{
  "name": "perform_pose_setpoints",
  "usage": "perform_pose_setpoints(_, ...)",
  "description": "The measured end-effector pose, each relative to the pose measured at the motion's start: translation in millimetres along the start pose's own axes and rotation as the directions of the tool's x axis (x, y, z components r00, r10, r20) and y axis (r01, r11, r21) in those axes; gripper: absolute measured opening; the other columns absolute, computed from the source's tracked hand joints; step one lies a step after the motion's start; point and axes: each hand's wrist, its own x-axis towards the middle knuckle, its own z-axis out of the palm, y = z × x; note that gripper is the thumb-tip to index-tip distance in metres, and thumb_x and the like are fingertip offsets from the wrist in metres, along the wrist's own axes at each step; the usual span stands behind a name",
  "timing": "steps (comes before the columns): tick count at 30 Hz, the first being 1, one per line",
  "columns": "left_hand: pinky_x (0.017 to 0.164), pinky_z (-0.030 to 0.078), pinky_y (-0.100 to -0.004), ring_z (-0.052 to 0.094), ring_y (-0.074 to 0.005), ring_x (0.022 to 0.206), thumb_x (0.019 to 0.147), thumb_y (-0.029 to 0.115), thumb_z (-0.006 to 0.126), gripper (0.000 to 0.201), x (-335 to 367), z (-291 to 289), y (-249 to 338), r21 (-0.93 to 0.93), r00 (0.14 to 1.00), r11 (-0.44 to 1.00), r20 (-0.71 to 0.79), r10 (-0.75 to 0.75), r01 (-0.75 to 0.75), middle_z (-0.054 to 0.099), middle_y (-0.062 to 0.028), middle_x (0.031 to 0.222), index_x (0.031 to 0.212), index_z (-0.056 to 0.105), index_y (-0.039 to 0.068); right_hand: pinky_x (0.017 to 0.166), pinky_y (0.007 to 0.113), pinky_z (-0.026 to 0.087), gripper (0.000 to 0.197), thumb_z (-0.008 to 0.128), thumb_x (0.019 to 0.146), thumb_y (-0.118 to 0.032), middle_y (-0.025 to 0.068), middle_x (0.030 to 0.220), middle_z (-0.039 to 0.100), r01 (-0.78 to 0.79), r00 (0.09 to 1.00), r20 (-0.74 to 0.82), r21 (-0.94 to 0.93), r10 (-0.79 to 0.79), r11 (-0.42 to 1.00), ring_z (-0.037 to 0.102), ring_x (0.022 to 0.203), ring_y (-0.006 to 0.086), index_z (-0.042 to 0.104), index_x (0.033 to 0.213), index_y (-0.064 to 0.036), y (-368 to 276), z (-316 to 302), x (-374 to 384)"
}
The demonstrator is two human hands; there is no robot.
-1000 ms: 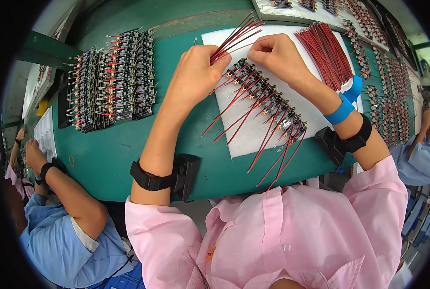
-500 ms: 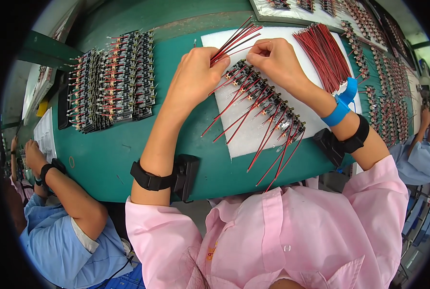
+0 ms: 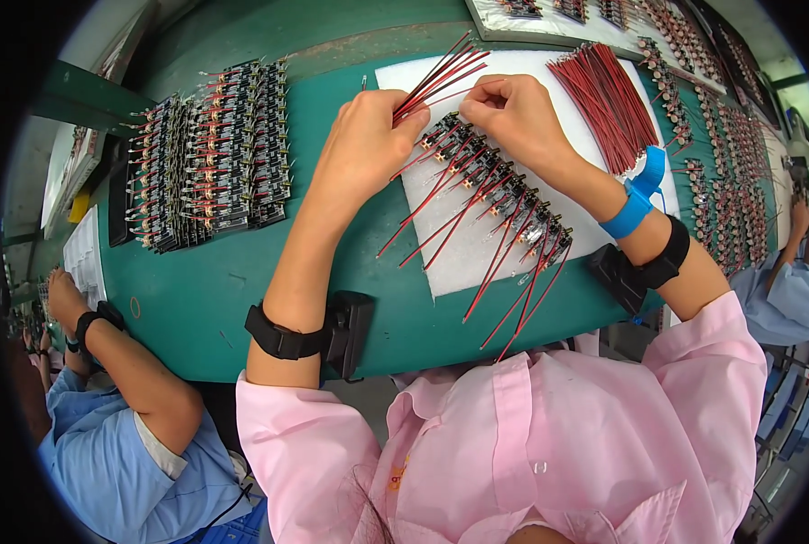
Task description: The person picks up a bundle of wires and inserts them one by one into the connectors on a circuit board. After filling the connectors, the person sets the remaining wires down.
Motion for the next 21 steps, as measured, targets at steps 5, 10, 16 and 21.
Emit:
perform_pose_setpoints(5, 0.05, 0.037, -0.0358, 0.05, -0.0258, 0.048, 0.074, 0.018, 0.052, 0.025, 0.0, 0.2, -0.1, -0.004, 1.0, 1.0, -0.004, 0.0, 0.0, 0.049, -0.0176, 0.052, 0.07, 0.054, -0.006, 0.047, 0.021, 0.037, 0.014, 0.054, 0.068, -0.009, 0.0028, 0.057, 0.052, 0.038, 0.999, -0.005, -0.047, -0.039, 0.998, 0.045, 0.052, 0.0061, 0.055, 0.066, 0.0043, 0.2, 0.6, -0.8)
perform_pose_setpoints(10, 0.05, 0.037, -0.0357, 0.05, -0.0258, 0.048, 0.074, 0.018, 0.053, 0.025, -0.3, 0.7, -0.8, -0.023, 1.0, 1.0, -0.015, 0.014, -0.015, 0.049, -0.0178, 0.052, 0.071, 0.054, -0.006, 0.048, 0.021, 0.037, 0.013, 0.054, 0.068, -0.008, 0.0025, 0.058, 0.052, 0.05, 0.999, -0.009, -0.032, -0.05, 0.998, 0.045, 0.052, 0.0064, 0.055, 0.066, 0.0047, 1.6, 1.4, -1.5)
perform_pose_setpoints(16, 0.049, 0.037, -0.0355, 0.05, -0.0254, 0.048, 0.074, 0.018, 0.053, 0.025, -0.7, 0.2, -1.0, -0.008, 1.0, 1.0, -0.016, 0.022, -0.023, 0.05, -0.0177, 0.053, 0.072, 0.055, -0.006, 0.048, 0.021, 0.037, 0.013, 0.054, 0.069, -0.008, 0.0029, 0.059, 0.052, 0.055, 0.998, -0.036, 0.013, -0.055, 0.998, 0.046, 0.053, 0.0064, 0.055, 0.067, 0.005, 2.3, 2.9, -2.4)
perform_pose_setpoints(21, 0.049, 0.037, -0.035, 0.051, -0.0247, 0.047, 0.074, 0.018, 0.053, 0.025, 0.1, 1.3, -0.7, -0.011, 1.0, 1.0, -0.019, 0.021, -0.021, 0.05, -0.0172, 0.053, 0.073, 0.055, -0.006, 0.049, 0.02, 0.037, 0.013, 0.054, 0.069, -0.008, 0.0031, 0.06, 0.052, 0.07, 0.997, -0.045, 0.024, -0.069, 0.997, 0.046, 0.054, 0.0064, 0.056, 0.068, 0.0049, 4.8, 3.0, -2.5)
